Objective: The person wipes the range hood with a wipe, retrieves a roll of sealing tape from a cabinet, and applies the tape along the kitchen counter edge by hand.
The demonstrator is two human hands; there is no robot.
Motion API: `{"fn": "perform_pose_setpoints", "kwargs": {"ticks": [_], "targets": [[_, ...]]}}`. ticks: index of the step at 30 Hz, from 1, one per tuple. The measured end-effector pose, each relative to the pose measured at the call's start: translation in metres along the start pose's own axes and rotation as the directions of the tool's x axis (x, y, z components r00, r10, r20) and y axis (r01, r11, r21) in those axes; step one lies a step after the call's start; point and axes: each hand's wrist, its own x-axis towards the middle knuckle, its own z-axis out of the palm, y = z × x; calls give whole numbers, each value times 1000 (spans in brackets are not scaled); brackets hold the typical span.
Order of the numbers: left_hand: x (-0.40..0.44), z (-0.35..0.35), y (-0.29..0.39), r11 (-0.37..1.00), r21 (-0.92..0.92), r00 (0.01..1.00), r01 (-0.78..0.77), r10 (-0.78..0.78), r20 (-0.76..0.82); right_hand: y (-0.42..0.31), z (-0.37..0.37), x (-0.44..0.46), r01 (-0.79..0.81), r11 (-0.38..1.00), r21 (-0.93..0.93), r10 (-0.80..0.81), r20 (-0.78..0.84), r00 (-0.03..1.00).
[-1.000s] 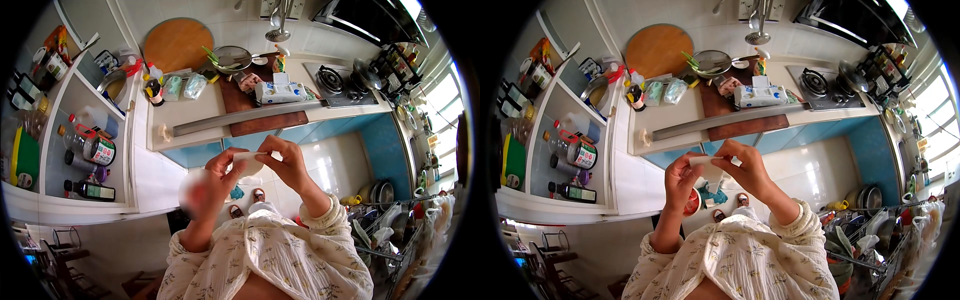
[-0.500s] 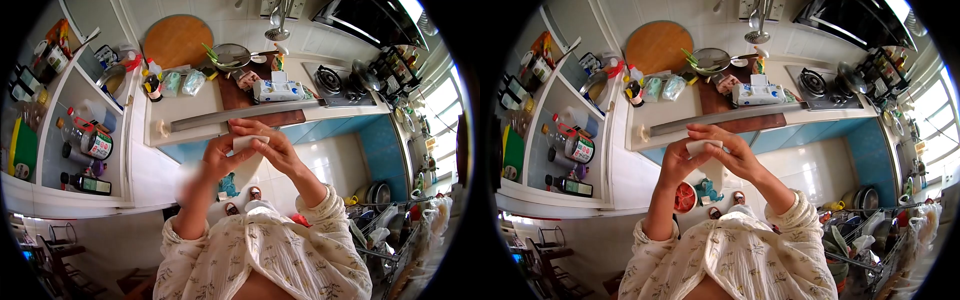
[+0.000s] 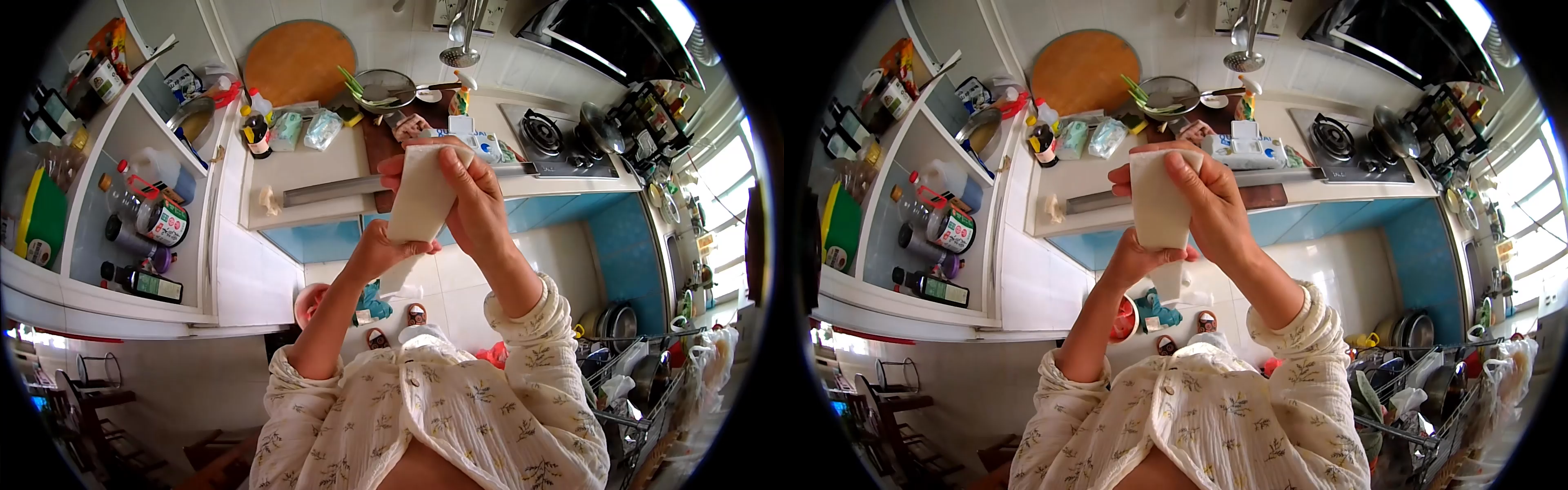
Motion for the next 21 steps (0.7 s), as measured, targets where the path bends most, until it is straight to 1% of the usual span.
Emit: {"fn": "perform_pose_setpoints", "kwargs": {"ticks": [1,4,7,10,11,12,13,15,16,17,18,19,20,21], "targets": [[1,0,-2,999,-23,999,-32,31,-25,-2,1,2,31,999,-12,-31,8,999],[-5,-1,-10,994,105,1000,23,-23,-2,-15,5,9,116,993,-32,-116,14,993],[-11,-10,-26,991,45,992,126,-125,-23,-24,9,15,84,996,8,-84,-25,996],[-10,-9,-26,986,100,990,137,-134,-36,-25,2,23,77,996,48,-73,-76,994],[-11,-9,-27,979,158,991,131,-131,-9,-26,0,26,74,995,61,-68,-87,994],[-13,-10,-30,968,217,991,124,-131,19,-31,0,30,99,994,43,-92,-143,985],[-15,-12,-34,954,276,990,113,-131,49,-38,-3,34,136,991,5,-133,-166,977],[-27,-20,-57,969,155,964,191,-214,155,-56,-17,45,232,971,-64,-239,-140,961],[-36,-28,-80,956,108,947,272,-286,145,-66,-32,52,293,946,-136,-307,-97,947],[-45,-33,-95,938,115,924,328,-343,171,-76,-49,58,351,914,-203,-368,-50,929],[-54,-39,-105,916,123,896,381,-399,196,-86,-60,62,411,861,-300,-448,-61,892],[-62,-46,-114,892,133,864,433,-452,220,-98,-68,66,410,817,-407,-473,-65,879],[-70,-52,-123,874,171,842,454,-484,237,-109,-90,74,378,697,-610,-532,-85,843],[-77,-59,-131,855,210,818,474,-516,255,-117,-125,87,372,560,-740,-586,-37,809]]}}
